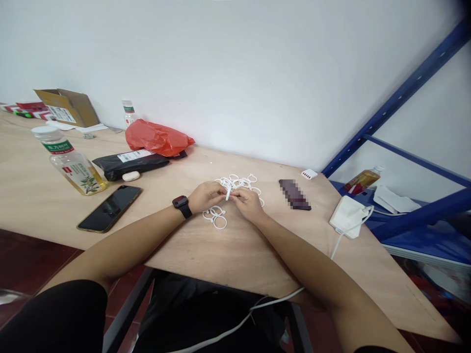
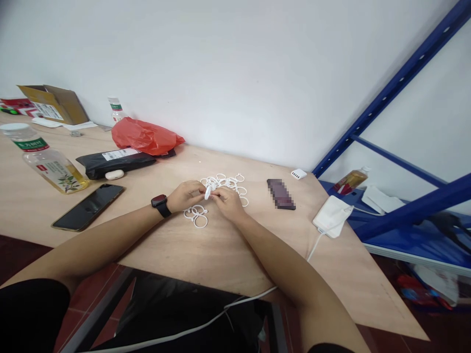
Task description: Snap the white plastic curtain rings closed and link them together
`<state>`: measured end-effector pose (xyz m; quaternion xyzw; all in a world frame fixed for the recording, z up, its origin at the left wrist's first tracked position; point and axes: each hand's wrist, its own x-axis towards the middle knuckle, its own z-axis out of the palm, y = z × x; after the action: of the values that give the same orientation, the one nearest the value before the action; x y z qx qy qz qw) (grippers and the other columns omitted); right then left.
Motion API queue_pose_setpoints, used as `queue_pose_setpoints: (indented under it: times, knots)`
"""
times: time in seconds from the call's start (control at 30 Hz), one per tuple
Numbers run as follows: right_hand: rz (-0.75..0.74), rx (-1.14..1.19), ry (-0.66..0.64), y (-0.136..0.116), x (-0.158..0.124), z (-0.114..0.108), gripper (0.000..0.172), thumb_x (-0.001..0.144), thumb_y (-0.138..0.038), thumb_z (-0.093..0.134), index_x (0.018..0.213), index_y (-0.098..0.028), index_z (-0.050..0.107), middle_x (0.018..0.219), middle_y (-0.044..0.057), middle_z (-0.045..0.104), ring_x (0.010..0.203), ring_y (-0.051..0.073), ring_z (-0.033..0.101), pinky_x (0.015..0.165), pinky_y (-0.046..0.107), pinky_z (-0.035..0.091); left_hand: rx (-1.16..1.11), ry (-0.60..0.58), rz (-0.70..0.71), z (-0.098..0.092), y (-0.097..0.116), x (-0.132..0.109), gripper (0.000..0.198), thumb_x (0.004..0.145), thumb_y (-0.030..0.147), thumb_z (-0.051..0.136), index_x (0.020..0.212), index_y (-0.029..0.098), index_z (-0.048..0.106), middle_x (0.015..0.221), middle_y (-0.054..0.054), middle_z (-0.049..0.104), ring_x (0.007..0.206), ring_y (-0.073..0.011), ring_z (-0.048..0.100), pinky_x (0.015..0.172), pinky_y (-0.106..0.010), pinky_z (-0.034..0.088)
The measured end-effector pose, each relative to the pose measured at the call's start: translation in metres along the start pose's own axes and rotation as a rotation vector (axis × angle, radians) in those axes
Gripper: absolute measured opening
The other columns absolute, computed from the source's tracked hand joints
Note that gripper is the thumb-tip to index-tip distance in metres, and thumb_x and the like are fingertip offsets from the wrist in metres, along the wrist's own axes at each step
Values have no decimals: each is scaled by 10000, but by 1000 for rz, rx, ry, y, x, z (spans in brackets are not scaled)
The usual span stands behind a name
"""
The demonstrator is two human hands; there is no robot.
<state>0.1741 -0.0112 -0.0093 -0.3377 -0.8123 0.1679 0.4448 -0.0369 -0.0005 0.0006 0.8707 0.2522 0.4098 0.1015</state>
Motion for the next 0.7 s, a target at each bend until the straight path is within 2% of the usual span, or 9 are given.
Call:
queue_pose_setpoints:
  times: [0.07, 0.23, 0.37, 0.47, 0.53, 0.6, 0.7]
  knots:
    - [12, -8, 25, 1, 0, 2, 122, 899, -296, 634, 874, -248, 744, 833, 28, 723, 811, 191, 660, 774, 336, 509, -38, 19, -7, 0, 1, 1, 195, 935, 335, 557, 907, 170, 658, 840, -58, 688, 768, -149, 624, 753, -289, 503]
    - [-33, -64, 42, 8, 3, -1, 125, 877, -313, 654, 809, -237, 726, 763, 23, 714, 744, 180, 647, 726, 320, 496, -104, -24, 20, -4, 5, 2, 113, 908, 259, 562, 902, 169, 629, 891, -69, 695, 817, -154, 634, 784, -294, 513]
    - [-152, -218, 14, 28, 6, -23, 96, 857, -251, 631, 844, -235, 724, 837, 34, 734, 807, 190, 648, 811, 342, 482, -76, -150, 67, -7, 4, 2, 63, 823, 191, 577, 869, 178, 617, 947, -71, 704, 901, -184, 645, 863, -332, 504]
    - [-93, -308, 26, 47, 3, -47, 170, 811, -156, 561, 832, -214, 719, 804, 38, 719, 758, 185, 632, 754, 317, 479, -39, -270, 110, -6, -1, 1, 63, 763, 179, 595, 821, 182, 620, 981, -78, 702, 926, -203, 643, 878, -348, 494]
    - [-45, -366, -47, 57, 0, -61, 188, 743, -116, 555, 791, -201, 716, 740, 27, 700, 677, 174, 612, 686, 294, 464, -28, -324, 122, -4, -3, 0, 62, 739, 170, 596, 794, 184, 622, 979, -79, 701, 922, -207, 641, 869, -346, 492]
    - [3, -410, -163, 62, -3, -71, 193, 706, -101, 561, 773, -200, 712, 764, 21, 711, 669, 166, 615, 667, 278, 453, -23, -355, 127, -2, -4, -1, 62, 729, 169, 594, 782, 185, 624, 967, -80, 702, 912, -209, 639, 866, -344, 490]
    - [44, -464, -257, 61, -5, -75, 192, 682, -104, 581, 786, -202, 709, 814, 21, 719, 704, 170, 629, 672, 272, 454, -16, -377, 130, -1, -4, -2, 40, 756, 193, 594, 774, 187, 629, 927, -71, 703, 881, -199, 641, 862, -333, 487]
